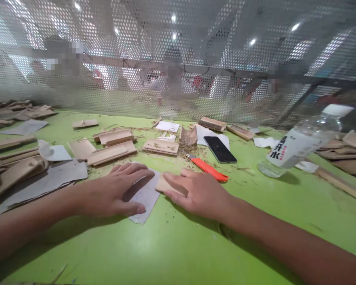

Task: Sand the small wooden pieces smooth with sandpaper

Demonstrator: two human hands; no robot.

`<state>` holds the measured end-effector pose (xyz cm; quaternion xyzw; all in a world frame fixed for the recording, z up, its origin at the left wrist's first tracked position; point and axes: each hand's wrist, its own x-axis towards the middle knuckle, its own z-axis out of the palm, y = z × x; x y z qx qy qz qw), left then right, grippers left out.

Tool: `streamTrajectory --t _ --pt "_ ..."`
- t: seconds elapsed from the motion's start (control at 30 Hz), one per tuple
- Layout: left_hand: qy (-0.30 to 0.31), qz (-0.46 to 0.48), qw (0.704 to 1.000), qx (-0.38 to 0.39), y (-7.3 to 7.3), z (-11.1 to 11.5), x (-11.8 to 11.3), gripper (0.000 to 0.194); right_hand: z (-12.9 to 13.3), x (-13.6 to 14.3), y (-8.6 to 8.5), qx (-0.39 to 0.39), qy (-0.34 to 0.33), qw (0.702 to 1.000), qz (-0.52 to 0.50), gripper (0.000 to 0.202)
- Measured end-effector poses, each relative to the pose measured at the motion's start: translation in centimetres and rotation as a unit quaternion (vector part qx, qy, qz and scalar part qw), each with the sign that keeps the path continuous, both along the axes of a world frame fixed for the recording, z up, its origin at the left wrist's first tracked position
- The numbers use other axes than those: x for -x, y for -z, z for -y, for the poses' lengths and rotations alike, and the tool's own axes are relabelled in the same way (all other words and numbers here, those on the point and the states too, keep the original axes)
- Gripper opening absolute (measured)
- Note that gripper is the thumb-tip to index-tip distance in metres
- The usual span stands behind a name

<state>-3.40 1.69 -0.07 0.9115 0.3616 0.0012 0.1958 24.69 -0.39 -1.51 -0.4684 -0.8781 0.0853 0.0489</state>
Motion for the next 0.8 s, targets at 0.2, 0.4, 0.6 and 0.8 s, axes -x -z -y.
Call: streamTrajectory --t 0.2,0.4,0.6,0.8 --pt "0.018 -0.03 0.998 0.048 0.5 0.2 -0.2 0.096 0.0 0.0 0.4 -0.024 -0.006 0.999 0.028 0.057" --pt "0.0 -0.048 0.997 0.068 0.8 -0.2 -0.3 0.114 1.8 0.7 0.1 -0.082 -0.1 0.99 0.049 0.053" --pt "-0.002 -0.043 0.997 0.066 0.7 -0.1 -0.4 0.111 1.7 0.8 -0.2 -0.144 -0.04 0.986 0.076 0.049" --pt "-0.007 -0.052 0.997 0.064 0.9 0.3 -0.6 0.112 1.0 0.7 -1.0 0.001 -0.044 0.998 0.043 0.051"
